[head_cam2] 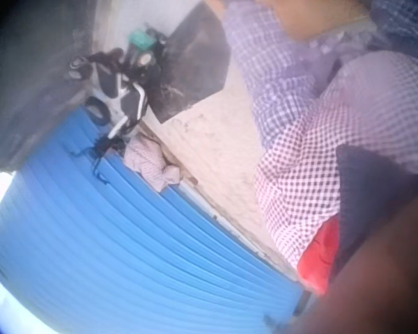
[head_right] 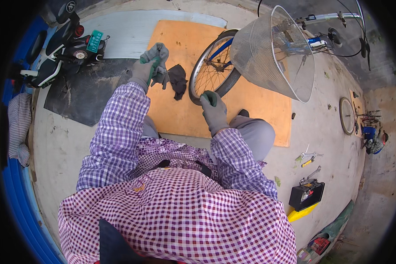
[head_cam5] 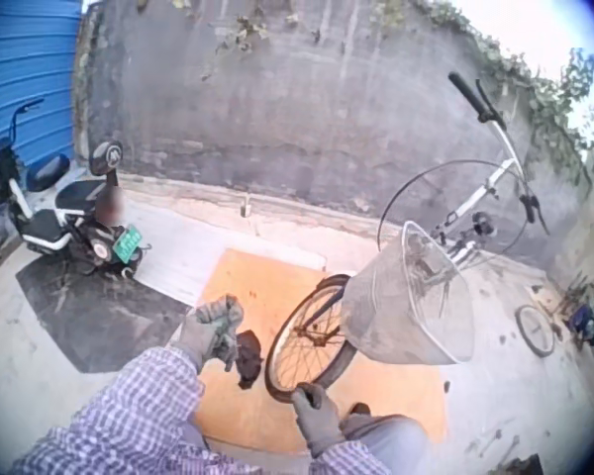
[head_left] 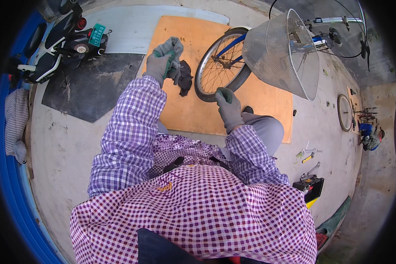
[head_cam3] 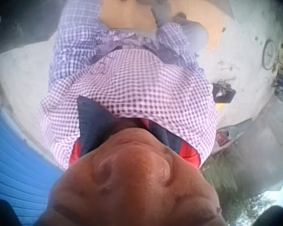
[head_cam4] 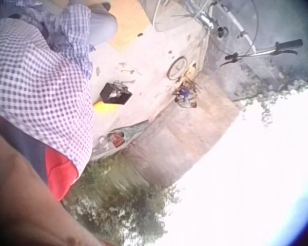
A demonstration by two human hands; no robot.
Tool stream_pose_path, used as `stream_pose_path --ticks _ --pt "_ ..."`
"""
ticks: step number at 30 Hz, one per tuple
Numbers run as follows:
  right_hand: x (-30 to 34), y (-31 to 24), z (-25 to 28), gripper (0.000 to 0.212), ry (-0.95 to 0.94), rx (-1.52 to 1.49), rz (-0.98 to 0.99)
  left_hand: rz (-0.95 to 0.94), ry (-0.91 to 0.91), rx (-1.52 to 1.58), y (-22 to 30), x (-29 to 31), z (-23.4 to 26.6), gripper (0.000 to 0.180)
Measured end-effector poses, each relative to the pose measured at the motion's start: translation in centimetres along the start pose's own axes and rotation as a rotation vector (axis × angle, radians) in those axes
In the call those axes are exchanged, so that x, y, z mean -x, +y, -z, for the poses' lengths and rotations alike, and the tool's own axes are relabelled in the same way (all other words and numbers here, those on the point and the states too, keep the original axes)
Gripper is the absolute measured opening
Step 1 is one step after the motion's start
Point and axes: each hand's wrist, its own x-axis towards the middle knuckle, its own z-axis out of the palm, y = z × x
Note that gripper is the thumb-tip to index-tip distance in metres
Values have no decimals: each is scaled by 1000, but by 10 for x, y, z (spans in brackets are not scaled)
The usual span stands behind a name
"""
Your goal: The person wipes the front wheel rim, spokes, and hub of a blue bicycle with a cloth while wearing gloves. They rotate the wheel to access different sections and continue wiping the tire and fork area before placing the cloth into the front basket.
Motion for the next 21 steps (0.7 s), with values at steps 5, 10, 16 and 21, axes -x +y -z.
stream_pose_path --ticks 5,10,16,21 --pt "-27 -3 22 40 258 -3 97 -39 -53 53 -6 5 -13 36" --pt "-57 -23 37 49 340 19 122 -145 -41 222 -4 0 -18 36" --pt "-45 -58 34 70 261 6 170 -17 164 330 -6 8 -27 35" --pt "-5 -85 30 63 232 -263 356 -169 182 324 -12 12 -36 22"
